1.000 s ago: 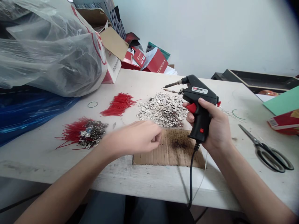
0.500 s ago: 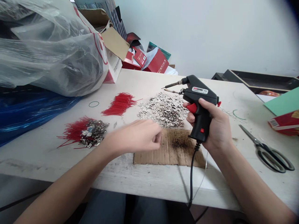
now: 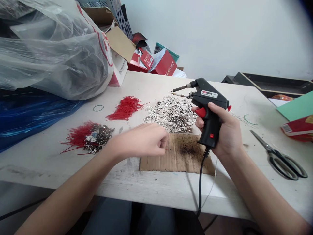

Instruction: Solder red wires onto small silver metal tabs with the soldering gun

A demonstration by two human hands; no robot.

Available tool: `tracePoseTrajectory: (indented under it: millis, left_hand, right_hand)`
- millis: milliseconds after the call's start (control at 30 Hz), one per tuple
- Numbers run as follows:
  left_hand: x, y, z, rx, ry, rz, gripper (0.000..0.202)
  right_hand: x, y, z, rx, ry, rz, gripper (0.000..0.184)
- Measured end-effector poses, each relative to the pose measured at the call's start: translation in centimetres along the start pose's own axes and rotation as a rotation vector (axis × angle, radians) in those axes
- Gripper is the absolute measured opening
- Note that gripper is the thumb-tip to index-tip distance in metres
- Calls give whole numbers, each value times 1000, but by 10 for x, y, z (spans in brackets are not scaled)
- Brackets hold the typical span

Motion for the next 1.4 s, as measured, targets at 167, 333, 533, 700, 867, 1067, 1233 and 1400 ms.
tracePoseTrajectory:
  millis: [167,333,533,700,867,1067,1233,1400]
  left_hand:
    - [0,0,0,1,15,1,9]
    - [0,0,-1,1,24,6,9]
    - [3,2,-3,-20,26,14,8]
    - [4,2,-4,-32,38,4,9]
    - [4,0,-2,-50,54,-3,10]
    - [0,4,-11,-36,110,-26,8]
    - [-25,3,-46,294,35,-52,11]
    - [-35,-6,-43,428,-123,4,21]
  right_hand:
    - [0,0,1,-6,-2,-2,24]
    - [1,0,1,-18,-8,-3,22]
    - [2,-2,-1,-8,-18,-2,21]
    - [3,-2,-1,18,-20,15,25]
    - [3,-1,-1,26,-3,22,27]
    - [1,3,0,17,9,22,30]
    - [0,2,-1,54,-3,52,39]
    - [-1,3,0,56,-2,58,45]
Point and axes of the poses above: each hand's wrist, its own y-axis away from the middle knuckle, its own z-axis out of the palm, x = y × z, the point moved 8 cm from there along -y, towards the middle knuckle, and after that the axes turned 8 degrees about x, right-handed, at the moved point
